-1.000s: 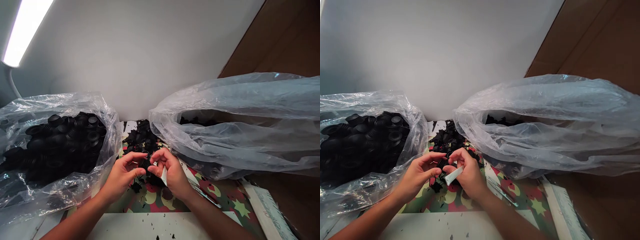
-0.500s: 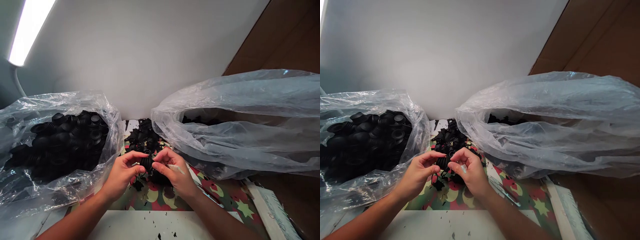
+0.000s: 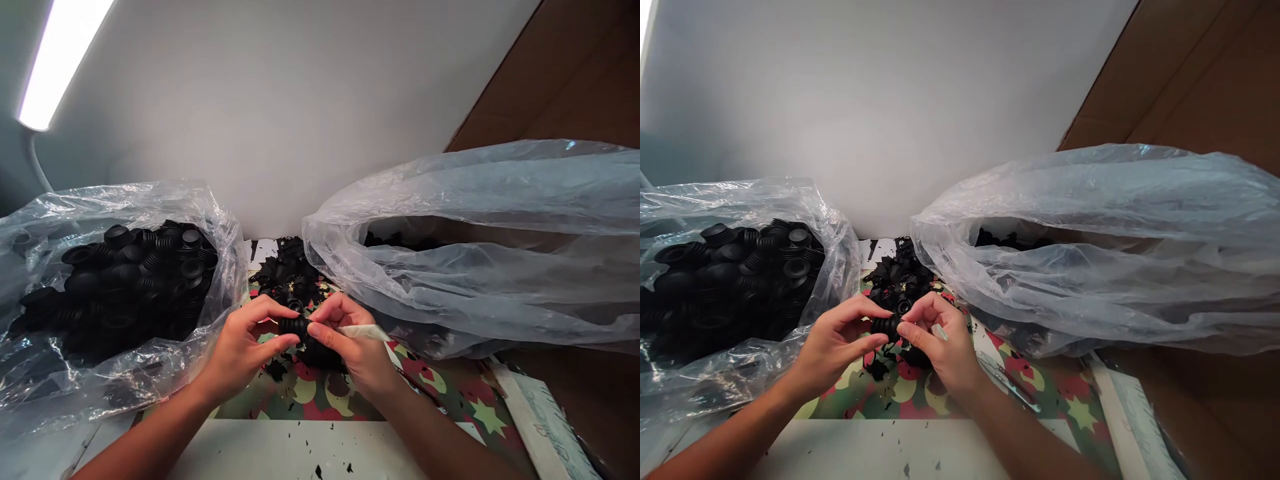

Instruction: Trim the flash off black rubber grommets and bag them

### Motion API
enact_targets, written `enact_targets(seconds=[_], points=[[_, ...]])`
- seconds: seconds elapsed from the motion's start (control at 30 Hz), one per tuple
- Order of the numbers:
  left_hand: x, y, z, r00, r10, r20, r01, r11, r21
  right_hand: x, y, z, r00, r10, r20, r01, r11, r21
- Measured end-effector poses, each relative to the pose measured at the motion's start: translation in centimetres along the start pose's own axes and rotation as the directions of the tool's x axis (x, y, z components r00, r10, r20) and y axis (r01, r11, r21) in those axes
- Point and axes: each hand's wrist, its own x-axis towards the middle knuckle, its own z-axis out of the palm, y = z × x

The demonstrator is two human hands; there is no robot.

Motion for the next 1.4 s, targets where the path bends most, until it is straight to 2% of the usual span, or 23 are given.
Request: enact_targets(seconds=[0.1,0.2,0.27,0.33,0.4,0.47,0.57,0.63,0.73,0.87,1.13,1.2,1.3,1.37,1.4], points=[[-0.2,-0.2,0.1,0.998,0.047,-0.035,-0.047,0.999,0.014,-0.1,-0.1,0.2,1.0,0.0,0.013,0.0,1.0,0.025],[-0.3,-0.4,0.3,0.995,0.09,-0.043,-0.087,0.994,0.066,-0.1,-0.1,0.1,0.998,-0.052,0.03,0.054,0.996,-0.075],[-0.3,-0.6,0.3,0.994,0.097,-0.041,-0.093,0.991,0.092,-0.1,-0.3,-0.3,0.985,-0.173,-0.016,0.168,0.969,-0.18],[-0.3,-0.7,0.2,0.994,0.099,-0.038,-0.094,0.989,0.112,-0.2,-0.5,-0.8,0.947,-0.315,-0.062,0.287,0.917,-0.275],[-0.3,-0.7,0.1,0.995,0.097,-0.034,-0.091,0.987,0.133,-0.4,-0.9,-1.2,0.921,-0.389,-0.029,0.36,0.875,-0.323],[-0.2,-0.7,0.0,0.995,0.095,-0.033,-0.089,0.985,0.151,-0.8,-1.0,-1.3,0.926,-0.377,0.036,0.365,0.865,-0.344],[-0.2,-0.6,-0.1,0.995,0.093,-0.031,-0.087,0.983,0.162,-1.2,-1.0,-1.1,0.929,-0.366,0.054,0.359,0.856,-0.371],[-0.1,-0.6,-0.1,0.995,0.098,-0.032,-0.092,0.982,0.164,-1.2,-0.9,-0.9,0.894,-0.439,0.087,0.434,0.801,-0.412],[-0.1,-0.6,0.0,0.994,0.108,-0.035,-0.101,0.981,0.163,-0.9,-0.8,-0.9,0.796,-0.57,0.205,0.588,0.648,-0.484],[-0.1,-0.8,0.1,0.995,0.093,-0.024,-0.088,0.982,0.168,-0.3,-0.7,-1.0,0.703,-0.637,0.318,0.691,0.505,-0.517],[-0.4,-0.7,0.1,0.997,0.071,-0.012,-0.068,0.981,0.183,-0.1,0.0,-0.9,0.667,-0.654,0.358,0.725,0.458,-0.514],[-0.4,-0.7,0.0,0.996,0.087,-0.011,-0.083,0.974,0.209,0.1,0.6,-0.8,0.63,-0.69,0.357,0.75,0.42,-0.512],[-0.3,-0.8,0.1,0.993,0.114,0.001,-0.111,0.961,0.252,0.2,1.4,-0.4,0.555,-0.741,0.377,0.779,0.305,-0.548],[-0.3,-0.8,0.2,0.993,0.121,0.013,-0.12,0.958,0.262,0.1,1.6,-0.2,0.552,-0.745,0.375,0.754,0.255,-0.605],[-0.3,-0.8,0.2,0.993,0.119,0.02,-0.12,0.959,0.258,0.1,1.5,-0.1,0.572,-0.737,0.361,0.73,0.257,-0.634]])
